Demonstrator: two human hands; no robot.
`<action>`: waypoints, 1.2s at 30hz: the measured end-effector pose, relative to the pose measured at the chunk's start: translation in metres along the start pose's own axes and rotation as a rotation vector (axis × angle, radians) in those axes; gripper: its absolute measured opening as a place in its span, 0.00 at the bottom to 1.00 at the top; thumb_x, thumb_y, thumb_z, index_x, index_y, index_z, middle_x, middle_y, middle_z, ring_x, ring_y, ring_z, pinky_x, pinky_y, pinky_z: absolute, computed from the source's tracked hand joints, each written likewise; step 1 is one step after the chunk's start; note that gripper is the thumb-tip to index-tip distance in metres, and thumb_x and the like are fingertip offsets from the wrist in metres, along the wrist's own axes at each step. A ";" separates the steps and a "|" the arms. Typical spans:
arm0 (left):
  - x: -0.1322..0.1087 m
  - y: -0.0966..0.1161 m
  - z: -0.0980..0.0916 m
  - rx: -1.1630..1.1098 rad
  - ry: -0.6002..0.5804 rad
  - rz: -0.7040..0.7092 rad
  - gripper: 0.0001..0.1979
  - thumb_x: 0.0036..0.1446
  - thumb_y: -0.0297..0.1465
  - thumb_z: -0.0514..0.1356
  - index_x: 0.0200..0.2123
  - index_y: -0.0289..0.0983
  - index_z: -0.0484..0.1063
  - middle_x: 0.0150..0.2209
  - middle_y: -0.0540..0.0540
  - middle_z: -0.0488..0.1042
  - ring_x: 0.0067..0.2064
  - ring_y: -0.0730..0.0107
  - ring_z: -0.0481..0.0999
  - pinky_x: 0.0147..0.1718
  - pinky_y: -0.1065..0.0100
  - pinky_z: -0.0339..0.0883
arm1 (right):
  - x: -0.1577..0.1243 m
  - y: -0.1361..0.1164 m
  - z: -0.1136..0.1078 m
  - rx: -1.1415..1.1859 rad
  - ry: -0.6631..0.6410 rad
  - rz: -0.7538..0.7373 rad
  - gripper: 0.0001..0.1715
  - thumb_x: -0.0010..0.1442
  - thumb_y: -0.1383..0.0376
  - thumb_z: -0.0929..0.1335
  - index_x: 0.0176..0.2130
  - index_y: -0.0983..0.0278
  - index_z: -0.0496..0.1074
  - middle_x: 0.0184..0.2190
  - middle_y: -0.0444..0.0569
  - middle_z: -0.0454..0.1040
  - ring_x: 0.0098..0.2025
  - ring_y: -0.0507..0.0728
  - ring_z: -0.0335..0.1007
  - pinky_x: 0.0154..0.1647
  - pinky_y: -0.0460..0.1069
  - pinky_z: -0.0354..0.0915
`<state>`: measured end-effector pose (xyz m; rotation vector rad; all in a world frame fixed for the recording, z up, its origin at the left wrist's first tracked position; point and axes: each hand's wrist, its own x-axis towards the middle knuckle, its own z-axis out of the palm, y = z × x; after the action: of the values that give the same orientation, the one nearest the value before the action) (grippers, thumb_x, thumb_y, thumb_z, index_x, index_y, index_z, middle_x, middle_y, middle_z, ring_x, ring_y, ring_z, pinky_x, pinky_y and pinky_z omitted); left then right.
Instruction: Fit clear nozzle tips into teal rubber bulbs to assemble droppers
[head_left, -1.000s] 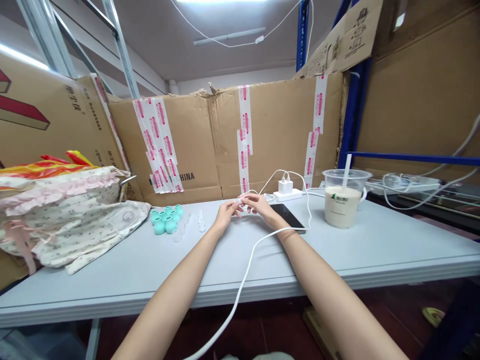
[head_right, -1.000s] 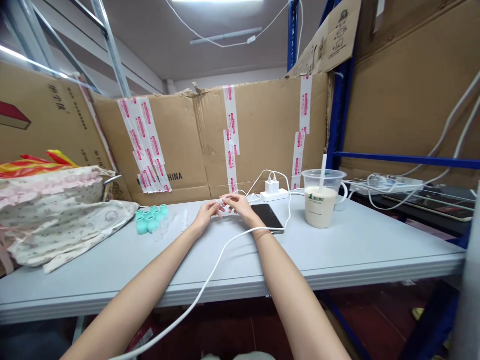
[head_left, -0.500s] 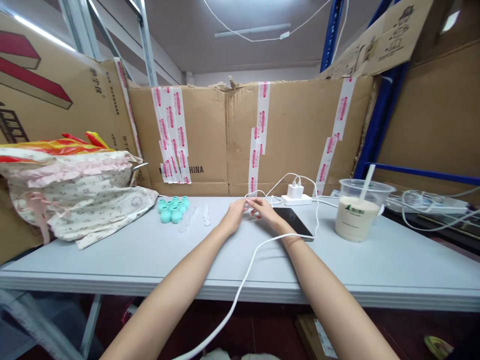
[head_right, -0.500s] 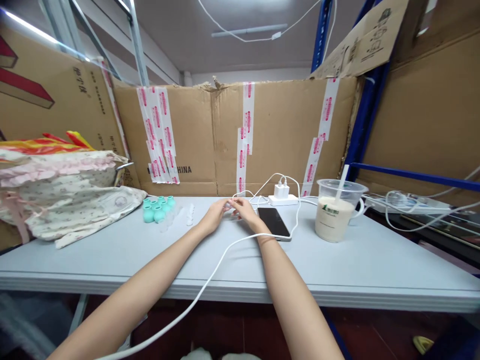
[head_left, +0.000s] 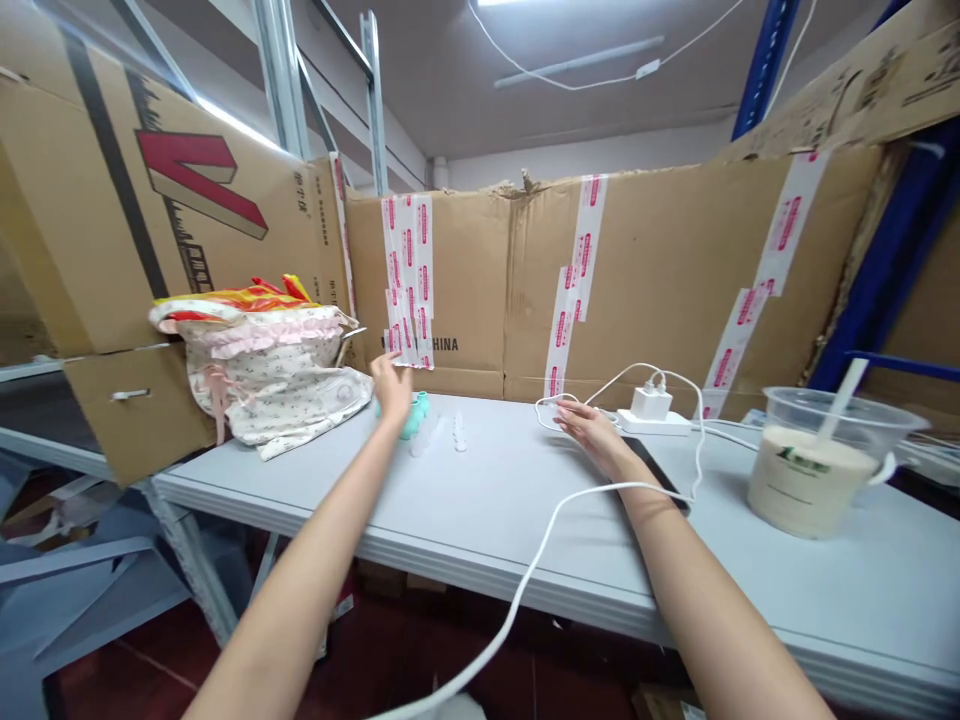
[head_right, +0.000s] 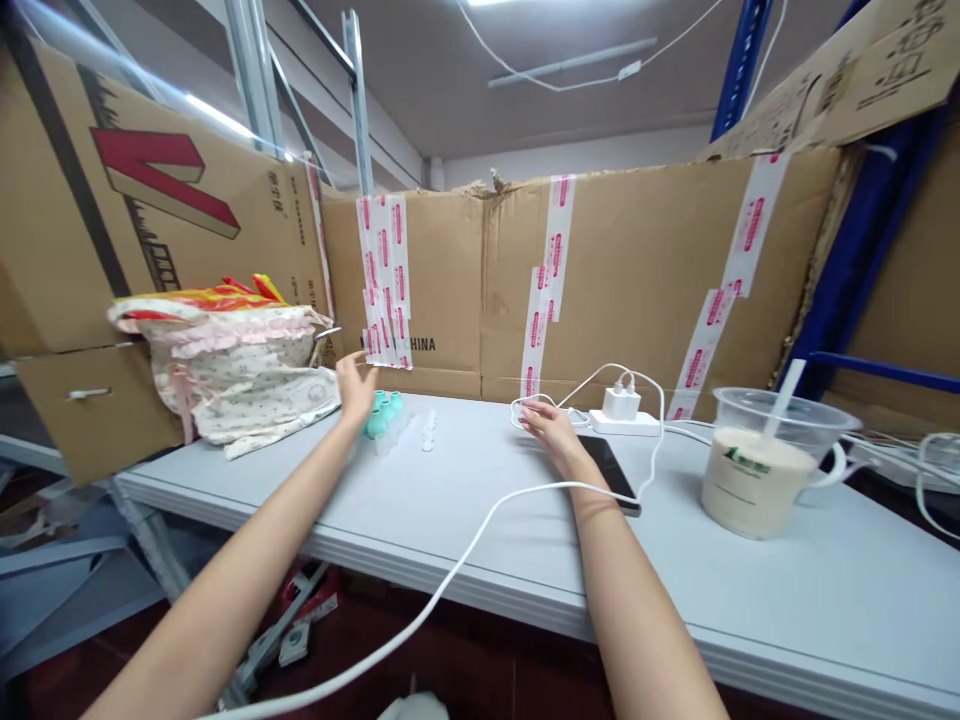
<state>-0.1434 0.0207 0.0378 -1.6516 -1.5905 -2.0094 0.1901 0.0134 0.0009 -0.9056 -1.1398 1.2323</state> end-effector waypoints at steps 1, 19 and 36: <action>0.012 -0.020 -0.014 -0.013 -0.047 -0.053 0.15 0.53 0.28 0.52 0.46 0.36 0.63 0.51 0.39 0.60 0.51 0.65 0.65 0.53 0.62 0.55 | 0.000 0.000 0.001 -0.012 -0.003 -0.002 0.10 0.44 0.70 0.72 0.32 0.63 0.73 0.32 0.48 0.74 0.32 0.52 0.72 0.37 0.46 0.68; 0.033 -0.141 -0.048 0.002 -0.499 -0.363 0.25 0.23 0.41 0.69 0.26 0.33 0.70 0.32 0.41 0.75 0.38 0.58 0.72 0.44 0.60 0.62 | -0.006 0.003 0.013 -0.116 -0.101 0.042 0.14 0.47 0.65 0.72 0.36 0.65 0.74 0.37 0.53 0.75 0.36 0.55 0.74 0.41 0.47 0.69; -0.040 0.075 0.088 -0.143 -0.525 0.270 0.09 0.54 0.34 0.51 0.36 0.35 0.63 0.39 0.43 0.65 0.43 0.67 0.66 0.47 0.64 0.58 | 0.001 0.002 0.005 0.011 -0.010 -0.104 0.20 0.36 0.58 0.75 0.31 0.63 0.74 0.30 0.47 0.73 0.32 0.52 0.71 0.34 0.46 0.67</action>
<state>-0.0215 0.0313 0.0434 -2.4489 -1.2617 -1.6749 0.1852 0.0141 0.0005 -0.8220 -1.1724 1.1585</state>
